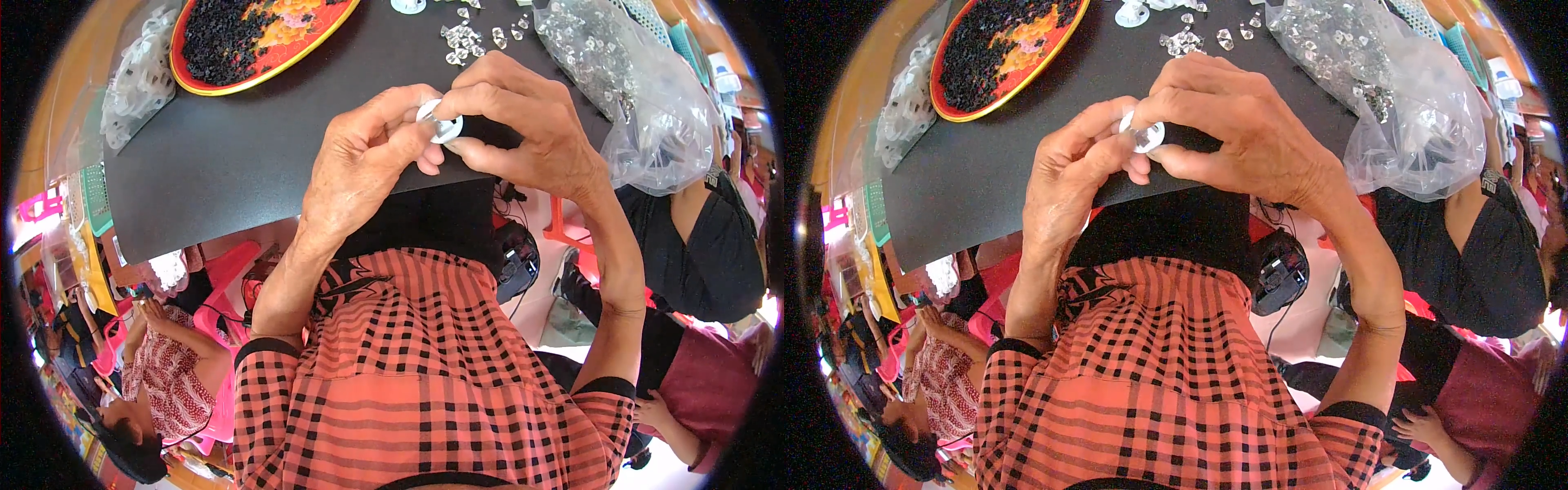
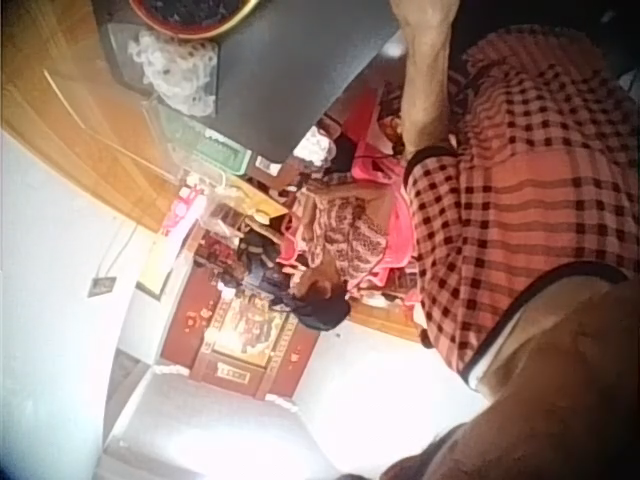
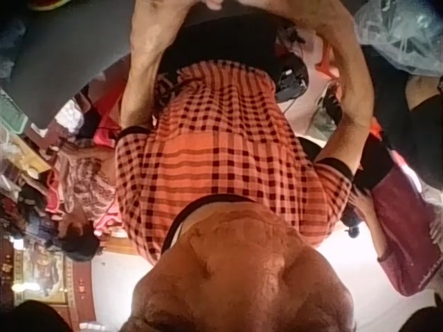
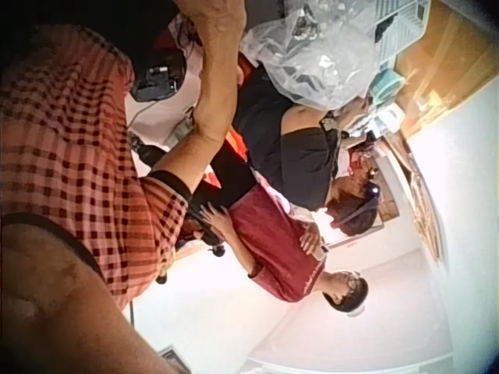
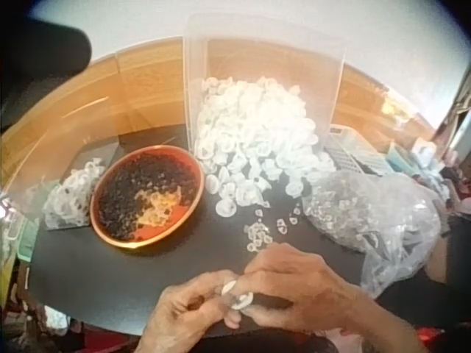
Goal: Manually assembling small plastic and metal components into a base at a workbench.
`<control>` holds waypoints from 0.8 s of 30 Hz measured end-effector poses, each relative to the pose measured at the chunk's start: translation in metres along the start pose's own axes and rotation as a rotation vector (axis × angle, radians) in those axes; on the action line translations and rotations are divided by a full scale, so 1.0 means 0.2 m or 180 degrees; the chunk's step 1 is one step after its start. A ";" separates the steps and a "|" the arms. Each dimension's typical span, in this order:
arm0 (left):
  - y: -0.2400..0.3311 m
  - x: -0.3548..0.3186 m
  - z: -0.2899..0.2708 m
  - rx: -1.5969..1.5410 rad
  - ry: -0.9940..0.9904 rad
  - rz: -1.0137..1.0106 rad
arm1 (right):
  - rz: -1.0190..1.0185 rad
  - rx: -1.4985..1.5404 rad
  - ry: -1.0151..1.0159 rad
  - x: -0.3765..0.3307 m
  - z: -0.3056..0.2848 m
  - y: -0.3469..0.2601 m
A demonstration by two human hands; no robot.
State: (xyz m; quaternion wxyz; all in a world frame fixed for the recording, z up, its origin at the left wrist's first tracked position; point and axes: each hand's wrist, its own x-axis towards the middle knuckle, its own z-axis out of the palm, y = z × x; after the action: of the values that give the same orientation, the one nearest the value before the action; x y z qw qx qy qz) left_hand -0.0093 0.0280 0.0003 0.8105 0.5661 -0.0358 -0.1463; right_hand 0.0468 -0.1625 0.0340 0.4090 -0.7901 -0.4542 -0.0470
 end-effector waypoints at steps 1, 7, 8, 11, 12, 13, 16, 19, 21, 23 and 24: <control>0.00 0.00 0.00 0.0105 0.0081 0.0021 | -0.0032 0.0024 -0.0010 0.00 0.00 0.00; 0.00 0.01 0.02 0.0211 0.0214 0.0093 | -0.0326 -0.0647 -0.0074 0.00 -0.02 0.00; 0.00 0.01 0.03 0.0267 0.0264 0.0149 | -0.0329 -0.0641 -0.0074 0.00 -0.03 -0.01; -0.02 0.01 0.05 0.0663 0.0366 0.0326 | -0.0369 -0.1256 -0.0326 0.01 -0.03 -0.05; -0.02 0.01 0.05 0.0663 0.0366 0.0324 | -0.0346 -0.1276 -0.0315 0.02 -0.03 -0.07; -0.02 0.01 0.05 0.0799 0.0418 0.0290 | -0.0324 -0.1294 -0.0304 0.02 -0.02 -0.07; -0.02 0.01 0.06 0.0805 0.0426 0.0269 | 0.0072 -0.0149 0.0018 0.00 -0.01 -0.03; -0.02 0.02 0.06 0.0673 0.0372 0.0293 | 0.0540 0.0307 0.0070 -0.02 -0.01 0.00; -0.02 0.02 0.05 0.0661 0.0324 0.0307 | 0.0873 0.0542 -0.0021 -0.02 -0.02 0.01; -0.01 0.02 0.05 0.0763 0.0222 0.0309 | 0.0934 0.0572 0.0003 -0.02 -0.02 0.02; -0.01 0.02 0.04 0.0763 0.0226 0.0308 | 0.0934 0.0575 0.0001 -0.01 -0.03 0.01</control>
State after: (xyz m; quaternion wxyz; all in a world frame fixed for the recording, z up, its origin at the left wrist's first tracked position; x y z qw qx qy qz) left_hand -0.0081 0.0180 0.0006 0.7439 0.6613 -0.0517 -0.0816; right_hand 0.0486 -0.1691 0.0349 0.4808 -0.8080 -0.3363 0.0540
